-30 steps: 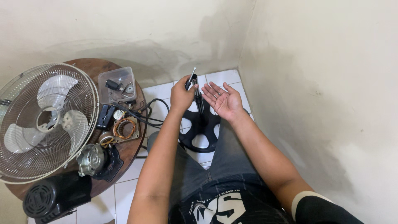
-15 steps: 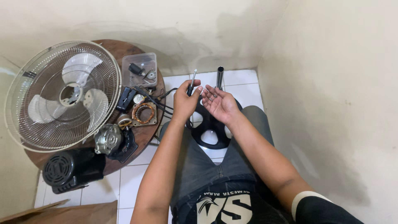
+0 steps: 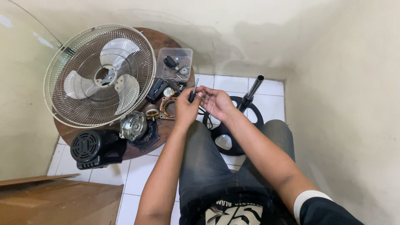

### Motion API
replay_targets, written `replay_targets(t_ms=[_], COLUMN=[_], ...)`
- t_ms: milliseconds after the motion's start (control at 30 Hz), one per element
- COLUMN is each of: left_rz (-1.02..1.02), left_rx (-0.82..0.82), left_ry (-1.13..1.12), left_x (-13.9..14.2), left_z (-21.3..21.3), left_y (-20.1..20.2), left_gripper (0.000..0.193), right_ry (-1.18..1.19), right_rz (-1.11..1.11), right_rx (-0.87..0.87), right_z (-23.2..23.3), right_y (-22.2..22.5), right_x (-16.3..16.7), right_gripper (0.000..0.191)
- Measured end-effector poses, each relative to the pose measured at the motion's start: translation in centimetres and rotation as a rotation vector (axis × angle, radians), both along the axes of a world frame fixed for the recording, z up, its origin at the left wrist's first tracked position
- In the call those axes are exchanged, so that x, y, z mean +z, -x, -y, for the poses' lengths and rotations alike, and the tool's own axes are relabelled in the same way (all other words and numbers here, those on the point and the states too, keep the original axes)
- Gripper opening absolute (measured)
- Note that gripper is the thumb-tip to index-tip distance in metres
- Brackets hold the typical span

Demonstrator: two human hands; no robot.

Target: The person disassembles and reassembles a small black plastic fan housing using a screwdriver. They remove screws, separate the housing halves, inspect the interior, and then reassemble the unit by aligning the halves and tightening the screws.

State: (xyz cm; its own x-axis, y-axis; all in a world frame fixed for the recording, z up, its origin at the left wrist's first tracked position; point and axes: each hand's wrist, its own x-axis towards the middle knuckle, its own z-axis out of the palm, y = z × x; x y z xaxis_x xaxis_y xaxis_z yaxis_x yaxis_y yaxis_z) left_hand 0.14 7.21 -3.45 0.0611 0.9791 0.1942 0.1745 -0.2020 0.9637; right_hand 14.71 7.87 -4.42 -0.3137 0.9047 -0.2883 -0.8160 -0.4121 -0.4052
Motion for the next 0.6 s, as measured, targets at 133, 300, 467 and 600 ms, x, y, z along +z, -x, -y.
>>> replay_targets(t_ms=[133,300,467,600], left_rz=[-0.037,-0.047,-0.057,-0.24], left_rx=[0.068,0.15,0.235,0.394], left_ry=[-0.036,-0.003,0.135,0.051], left_x=[-0.8,-1.3,-1.8,-1.9], left_z=[-1.2,-2.0,-2.2,-2.4], left_y=[2.0,3.4,5.0,7.4], left_gripper=[0.017,0.017,0.015,0.016], right_ry=[0.086,0.117,0.163,0.136], right_rz=[0.067,0.158,0.165,0.221], right_rx=[0.031,0.088,0.101,0.129], right_z=[-2.0,-3.8,-5.1,-5.9], right_y=[1.3,2.6,3.6,4.2], right_x=[0.3,0.3,-0.7,-1.5], right_gripper=[0.036,0.035,0.036,0.036])
